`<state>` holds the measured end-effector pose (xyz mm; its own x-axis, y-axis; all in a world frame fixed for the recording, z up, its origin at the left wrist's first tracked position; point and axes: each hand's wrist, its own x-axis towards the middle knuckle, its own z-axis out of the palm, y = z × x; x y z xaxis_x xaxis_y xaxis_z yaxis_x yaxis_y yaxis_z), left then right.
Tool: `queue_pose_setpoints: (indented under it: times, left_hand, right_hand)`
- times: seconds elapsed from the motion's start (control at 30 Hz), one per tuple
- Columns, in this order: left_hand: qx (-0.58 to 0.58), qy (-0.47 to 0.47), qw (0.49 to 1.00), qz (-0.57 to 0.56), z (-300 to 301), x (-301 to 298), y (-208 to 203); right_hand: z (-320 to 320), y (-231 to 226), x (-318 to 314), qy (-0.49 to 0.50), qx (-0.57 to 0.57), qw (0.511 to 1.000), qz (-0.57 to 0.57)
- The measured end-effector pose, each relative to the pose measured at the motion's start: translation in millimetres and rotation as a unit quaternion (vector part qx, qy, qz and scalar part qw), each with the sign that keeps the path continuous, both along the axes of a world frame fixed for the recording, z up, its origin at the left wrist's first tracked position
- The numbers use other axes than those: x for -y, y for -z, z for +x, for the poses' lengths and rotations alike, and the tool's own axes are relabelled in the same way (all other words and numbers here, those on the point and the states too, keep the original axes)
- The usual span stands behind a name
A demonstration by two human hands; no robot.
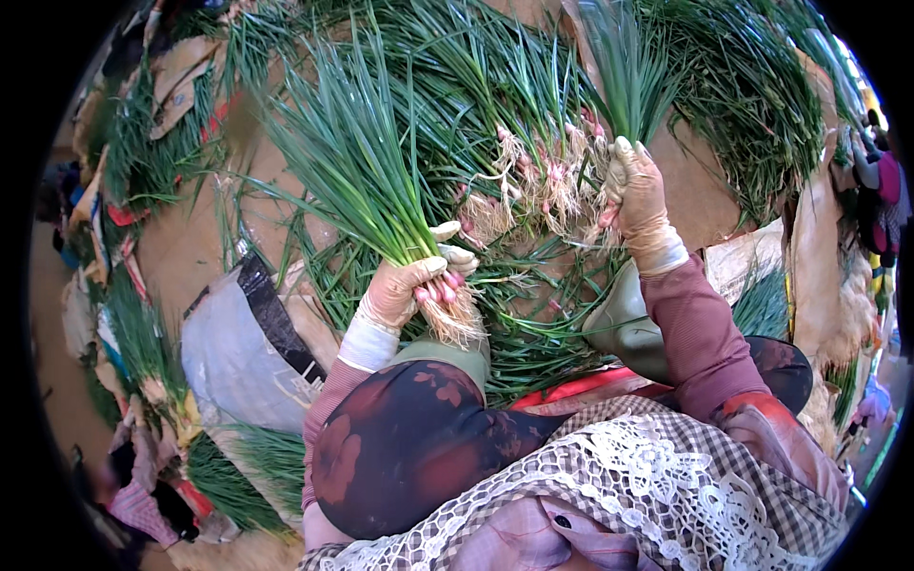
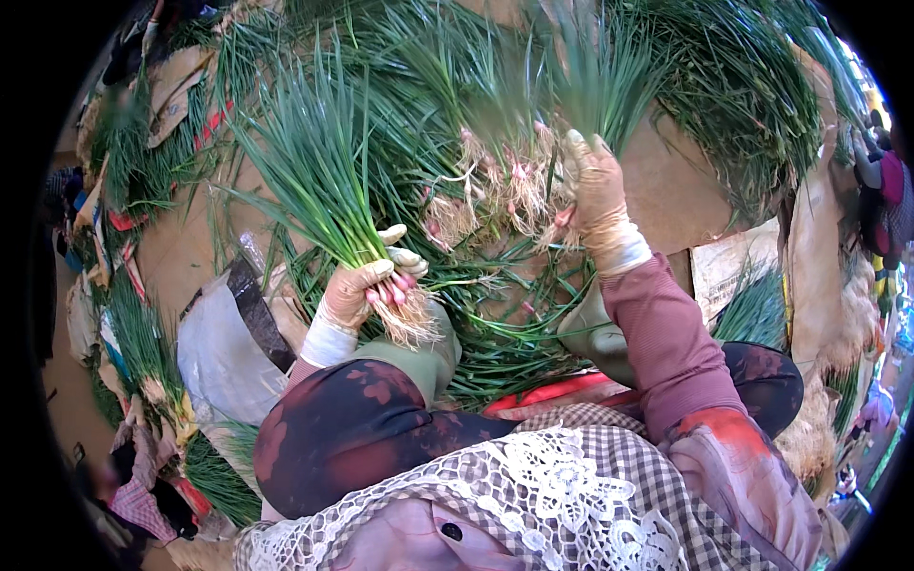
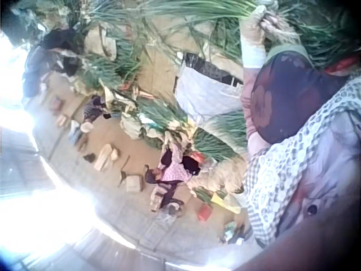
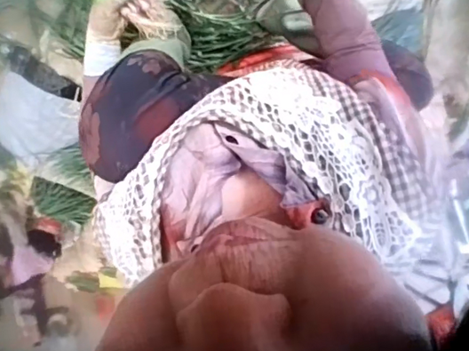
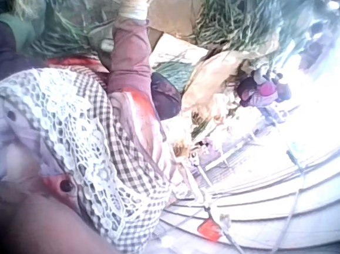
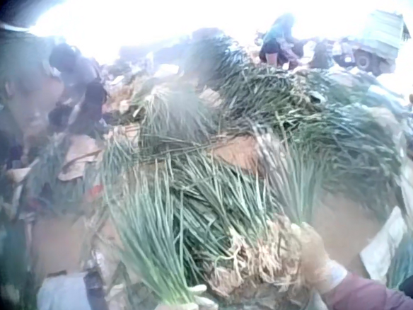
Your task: The person sorts through green onions, separating individual stalks from bunches and placing them into new piles.
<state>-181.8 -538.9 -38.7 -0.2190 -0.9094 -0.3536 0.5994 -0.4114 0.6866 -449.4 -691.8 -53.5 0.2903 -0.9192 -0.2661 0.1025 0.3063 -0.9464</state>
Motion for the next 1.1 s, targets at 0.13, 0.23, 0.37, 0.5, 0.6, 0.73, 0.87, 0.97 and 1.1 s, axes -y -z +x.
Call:
queue_pose_setpoints:
  times: [0.13, 0.23, 0.37, 0.5, 0.6, 0.73, 0.87, 0.97, 1.1]
  left_hand:
    - [0.085, 0.041, 0.996, 0.006, -3, 10, -18]
    - [0.158, 0.072, 0.984, 0.036, 5, 16, -50]
    - [0.302, 0.052, 0.95, 0.064, -5, 27, -87]
    - [0.306, -0.043, 0.95, 0.048, -5, 19, -115]
    - [0.218, -0.063, 0.968, 0.107, -1, 16, -135]
    - [0.234, -0.068, 0.961, 0.13, -14, 25, -161]
    - [0.3, -0.077, 0.949, 0.059, -50, 22, -185]
    - [0.361, -0.091, 0.928, -0.014, -77, 16, -217]
    - [0.346, -0.164, 0.915, -0.124, -64, 13, -222]
  right_hand:
    - [44, -58, -31, -0.046, -0.065, 0.992, 0.098]
    - [113, -99, -63, -0.144, -0.064, 0.981, 0.109]
    - [145, -68, -59, -0.121, -0.039, 0.964, -0.232]
    - [162, -72, -62, -0.065, 0.014, 0.975, -0.214]
    - [144, -122, -70, -0.097, -0.216, 0.926, -0.294]
    - [135, -140, -58, -0.097, -0.246, 0.902, -0.342]
    - [110, -121, -23, 0.018, -0.261, 0.942, -0.211]
    - [75, -79, -7, 0.026, -0.289, 0.937, -0.195]
    - [37, -56, -35, -0.12, -0.302, 0.937, -0.13]
